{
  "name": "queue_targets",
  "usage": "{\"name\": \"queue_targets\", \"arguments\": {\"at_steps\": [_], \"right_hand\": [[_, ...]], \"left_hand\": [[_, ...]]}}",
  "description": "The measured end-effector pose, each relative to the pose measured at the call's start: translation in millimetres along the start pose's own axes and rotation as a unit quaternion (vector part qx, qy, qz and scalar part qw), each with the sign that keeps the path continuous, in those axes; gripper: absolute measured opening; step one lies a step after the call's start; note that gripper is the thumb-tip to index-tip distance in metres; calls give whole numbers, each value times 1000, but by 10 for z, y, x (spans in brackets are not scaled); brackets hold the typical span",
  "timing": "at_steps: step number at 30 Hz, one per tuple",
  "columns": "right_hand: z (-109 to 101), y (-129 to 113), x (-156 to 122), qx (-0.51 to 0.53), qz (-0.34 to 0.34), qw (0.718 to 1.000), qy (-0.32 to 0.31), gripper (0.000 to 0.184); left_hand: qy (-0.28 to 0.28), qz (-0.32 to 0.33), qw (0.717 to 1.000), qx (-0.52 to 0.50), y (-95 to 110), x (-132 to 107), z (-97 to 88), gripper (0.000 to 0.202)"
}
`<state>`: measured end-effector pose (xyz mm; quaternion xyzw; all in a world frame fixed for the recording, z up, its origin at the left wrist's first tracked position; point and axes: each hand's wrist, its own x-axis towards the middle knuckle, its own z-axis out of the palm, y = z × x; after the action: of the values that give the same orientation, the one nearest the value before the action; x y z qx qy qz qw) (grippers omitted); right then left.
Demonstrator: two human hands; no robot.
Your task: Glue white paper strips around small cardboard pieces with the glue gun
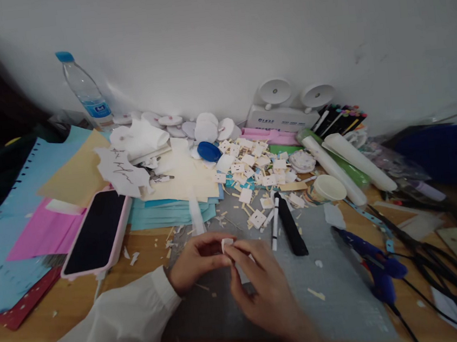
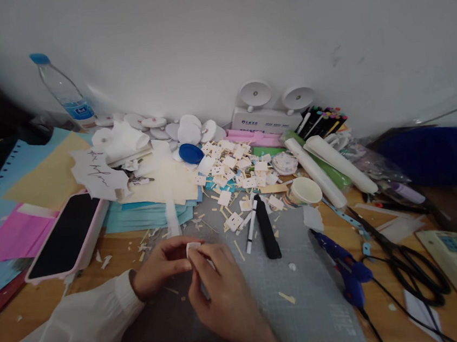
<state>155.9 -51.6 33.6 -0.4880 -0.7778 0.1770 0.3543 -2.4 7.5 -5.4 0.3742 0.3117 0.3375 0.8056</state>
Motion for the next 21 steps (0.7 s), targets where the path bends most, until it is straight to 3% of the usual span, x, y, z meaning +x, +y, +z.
{"name": "queue_targets", "arguments": {"at_steps": [11, 15, 21], "right_hand": [[-238, 21, -31, -44, -28, 994, -92, 59], [-220, 46, -37, -40, -32, 993, -105, 62], [-133, 18, -48, 44, 39, 994, -87, 59]], "left_hand": [[-12, -1, 1000, -9, 0, -2, 26, 46], [-10, -2, 1000, -7, -7, -6, 37, 44], [28, 63, 992, 108, 22, 13, 16, 43]]}}
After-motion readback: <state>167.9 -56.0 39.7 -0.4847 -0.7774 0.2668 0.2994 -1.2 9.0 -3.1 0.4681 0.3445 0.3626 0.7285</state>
